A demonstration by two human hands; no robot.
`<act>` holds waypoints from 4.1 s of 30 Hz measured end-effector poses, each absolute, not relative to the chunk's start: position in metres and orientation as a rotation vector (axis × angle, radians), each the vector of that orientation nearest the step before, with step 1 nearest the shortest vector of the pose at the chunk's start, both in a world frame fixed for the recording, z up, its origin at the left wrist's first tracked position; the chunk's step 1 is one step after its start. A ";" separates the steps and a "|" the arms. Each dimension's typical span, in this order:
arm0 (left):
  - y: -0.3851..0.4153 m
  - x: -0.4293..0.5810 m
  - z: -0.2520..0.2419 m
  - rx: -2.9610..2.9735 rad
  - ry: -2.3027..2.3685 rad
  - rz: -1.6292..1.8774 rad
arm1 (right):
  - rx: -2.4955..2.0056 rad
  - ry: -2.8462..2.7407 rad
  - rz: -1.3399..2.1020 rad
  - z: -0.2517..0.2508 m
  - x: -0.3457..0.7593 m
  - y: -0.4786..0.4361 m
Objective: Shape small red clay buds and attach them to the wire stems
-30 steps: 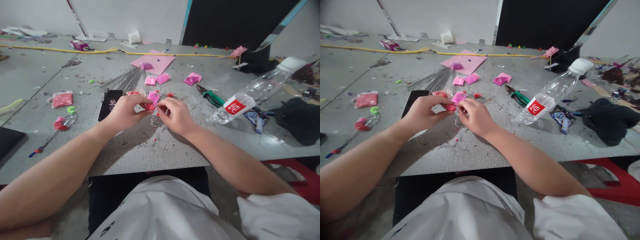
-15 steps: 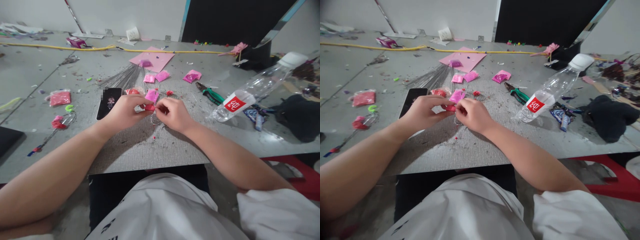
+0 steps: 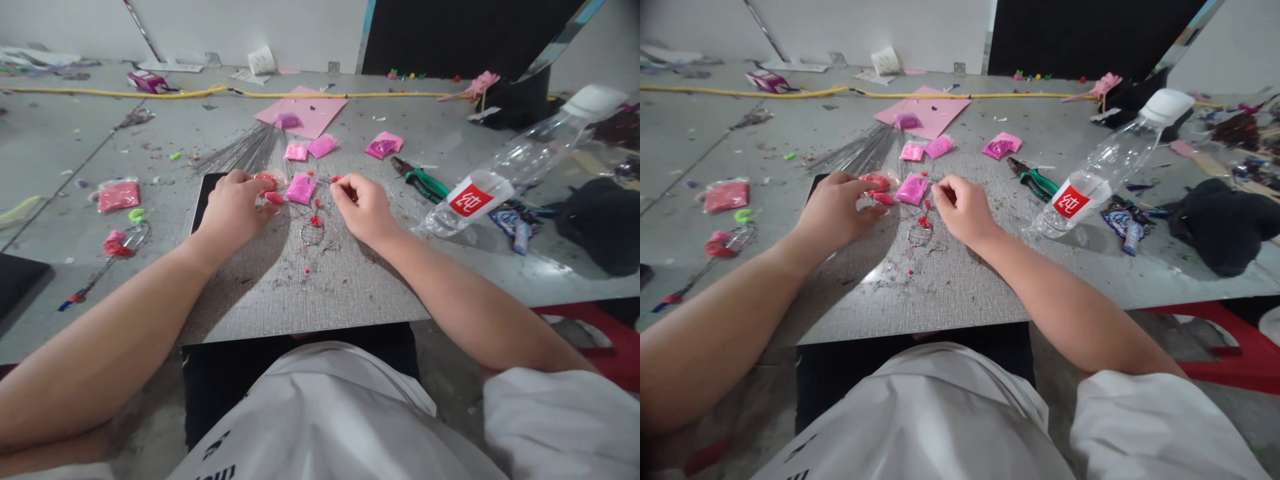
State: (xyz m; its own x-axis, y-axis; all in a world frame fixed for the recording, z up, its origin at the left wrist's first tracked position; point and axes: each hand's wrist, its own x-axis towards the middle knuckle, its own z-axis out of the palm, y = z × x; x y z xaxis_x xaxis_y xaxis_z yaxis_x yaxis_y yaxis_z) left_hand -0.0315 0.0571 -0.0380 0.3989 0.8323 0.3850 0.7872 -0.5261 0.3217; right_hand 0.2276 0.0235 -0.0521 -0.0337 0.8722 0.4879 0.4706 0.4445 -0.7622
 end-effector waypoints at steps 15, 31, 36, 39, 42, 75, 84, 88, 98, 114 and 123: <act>0.026 0.006 -0.047 2.532 1.311 0.608 | -1.121 -1.567 0.611 -0.063 0.230 0.033; 0.037 -0.006 -0.043 2.477 1.259 0.515 | -1.081 -1.516 0.578 -0.059 0.233 0.028; 0.048 -0.015 -0.041 1.901 1.220 0.793 | -1.045 -1.548 0.579 -0.045 0.227 0.007; 0.045 -0.013 -0.034 1.547 1.063 0.880 | -1.017 -1.541 0.686 -0.041 0.220 -0.004; 0.036 -0.008 -0.027 1.419 0.992 0.892 | -0.998 -1.495 0.885 -0.040 0.213 -0.010; 0.010 0.002 -0.015 1.371 0.906 0.895 | -0.821 -1.049 1.506 -0.036 0.209 -0.015; 0.008 0.004 -0.010 1.418 0.967 0.918 | -0.835 -1.096 1.488 -0.034 0.212 -0.017; 0.006 0.005 -0.009 1.433 0.991 0.926 | -0.879 -1.087 1.439 -0.033 0.211 -0.018; 0.009 0.002 -0.011 1.354 0.927 0.900 | -0.875 -1.068 1.444 -0.032 0.210 -0.018; 0.018 -0.002 -0.002 1.069 0.845 0.950 | -0.914 -2.105 0.876 -0.033 0.225 -0.009; 0.021 -0.003 -0.007 1.063 0.833 0.874 | -0.604 -2.674 0.865 -0.040 0.223 -0.002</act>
